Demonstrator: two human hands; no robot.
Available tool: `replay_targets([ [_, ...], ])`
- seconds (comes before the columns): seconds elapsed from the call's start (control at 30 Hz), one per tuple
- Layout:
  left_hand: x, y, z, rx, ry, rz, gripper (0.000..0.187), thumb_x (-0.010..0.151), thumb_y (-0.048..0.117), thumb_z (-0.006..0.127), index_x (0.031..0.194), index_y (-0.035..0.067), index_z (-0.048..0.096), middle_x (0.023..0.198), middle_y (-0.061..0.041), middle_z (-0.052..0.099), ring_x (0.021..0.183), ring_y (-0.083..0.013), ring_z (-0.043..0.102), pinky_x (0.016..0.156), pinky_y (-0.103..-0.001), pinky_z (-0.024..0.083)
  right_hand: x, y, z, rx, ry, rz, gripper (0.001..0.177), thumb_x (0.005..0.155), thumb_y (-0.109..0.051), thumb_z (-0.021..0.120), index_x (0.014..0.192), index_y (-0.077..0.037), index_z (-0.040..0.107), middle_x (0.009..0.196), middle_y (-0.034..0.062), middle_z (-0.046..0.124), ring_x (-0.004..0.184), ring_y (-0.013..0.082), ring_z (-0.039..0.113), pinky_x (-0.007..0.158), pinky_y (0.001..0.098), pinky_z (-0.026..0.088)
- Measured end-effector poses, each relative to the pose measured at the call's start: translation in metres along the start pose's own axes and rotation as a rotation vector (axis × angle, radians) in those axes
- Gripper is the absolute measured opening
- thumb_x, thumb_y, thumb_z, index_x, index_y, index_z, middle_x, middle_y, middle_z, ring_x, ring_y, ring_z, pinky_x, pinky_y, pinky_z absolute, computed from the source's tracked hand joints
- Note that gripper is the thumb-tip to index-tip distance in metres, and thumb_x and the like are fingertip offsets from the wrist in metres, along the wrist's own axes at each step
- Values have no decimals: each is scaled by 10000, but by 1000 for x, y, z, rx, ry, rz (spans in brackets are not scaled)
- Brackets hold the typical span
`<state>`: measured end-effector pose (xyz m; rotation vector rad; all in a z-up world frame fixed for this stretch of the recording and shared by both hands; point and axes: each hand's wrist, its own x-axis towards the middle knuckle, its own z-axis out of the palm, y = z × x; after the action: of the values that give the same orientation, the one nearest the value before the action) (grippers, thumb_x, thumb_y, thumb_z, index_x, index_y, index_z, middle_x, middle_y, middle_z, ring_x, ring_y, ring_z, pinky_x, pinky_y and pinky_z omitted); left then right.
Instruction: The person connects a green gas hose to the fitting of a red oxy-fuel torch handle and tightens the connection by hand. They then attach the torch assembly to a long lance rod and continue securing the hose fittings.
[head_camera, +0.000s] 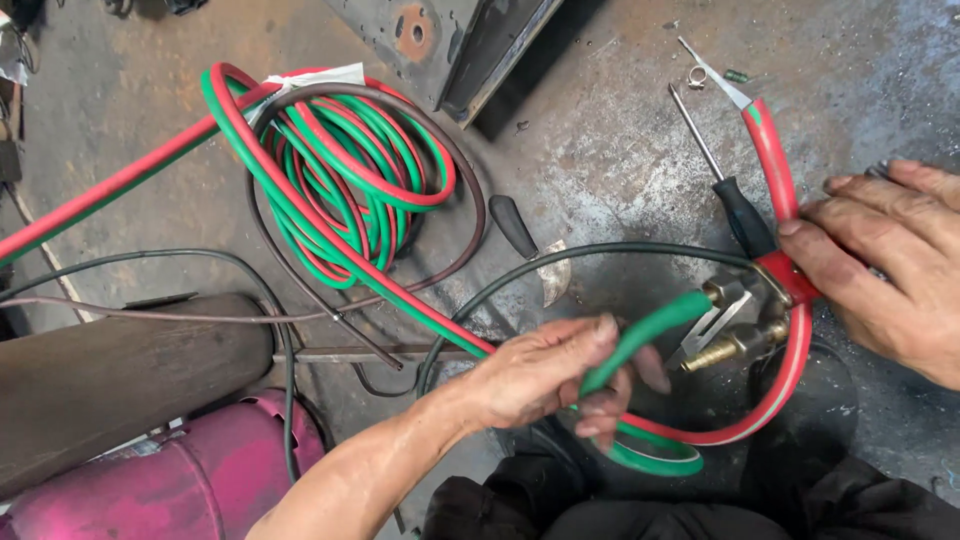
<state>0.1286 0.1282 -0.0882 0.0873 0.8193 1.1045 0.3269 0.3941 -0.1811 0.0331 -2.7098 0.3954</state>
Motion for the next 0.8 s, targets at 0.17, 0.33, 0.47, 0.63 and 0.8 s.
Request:
replay_targets([
  [0.17,-6,-26,-6,84,-70,-58,445,1194,396,420,1325,6,587,764,15,431,721,-90,402,668,-267,399,1,6,-5,79,32,-42,409,756,-140,832,1152,-132,728,942,144,671,898,357,672,846,534,496],
  [0.33,-10,-7,4,478,363,-15,395,1086,352,509,1263,24,639,698,46,426,598,-68,392,515,-275,359,18,-15,-27,-41,-44,-178,526,638,-344,799,1109,-114,785,788,123,651,654,260,603,612,421,448],
  [0.47,-12,1,11,941,373,86,344,1064,313,571,1297,75,656,645,-29,485,600,-92,480,552,-271,445,2,-21,-26,-18,-158,-170,551,574,-328,828,1086,-127,800,734,112,663,589,248,618,525,411,453],
  [0.63,-7,9,6,1304,330,278,283,992,277,699,1200,85,695,716,-140,687,651,-292,703,556,-386,510,-25,-22,-19,40,-146,-112,571,703,-304,870,1180,-22,730,936,147,653,706,261,580,619,386,460],
  [0.8,13,21,-2,1486,401,491,274,994,250,725,1189,63,680,862,-144,718,741,-341,694,613,-422,521,-3,-24,-6,-10,-198,65,414,726,-212,893,1069,-46,731,770,95,593,620,217,540,589,384,447],
])
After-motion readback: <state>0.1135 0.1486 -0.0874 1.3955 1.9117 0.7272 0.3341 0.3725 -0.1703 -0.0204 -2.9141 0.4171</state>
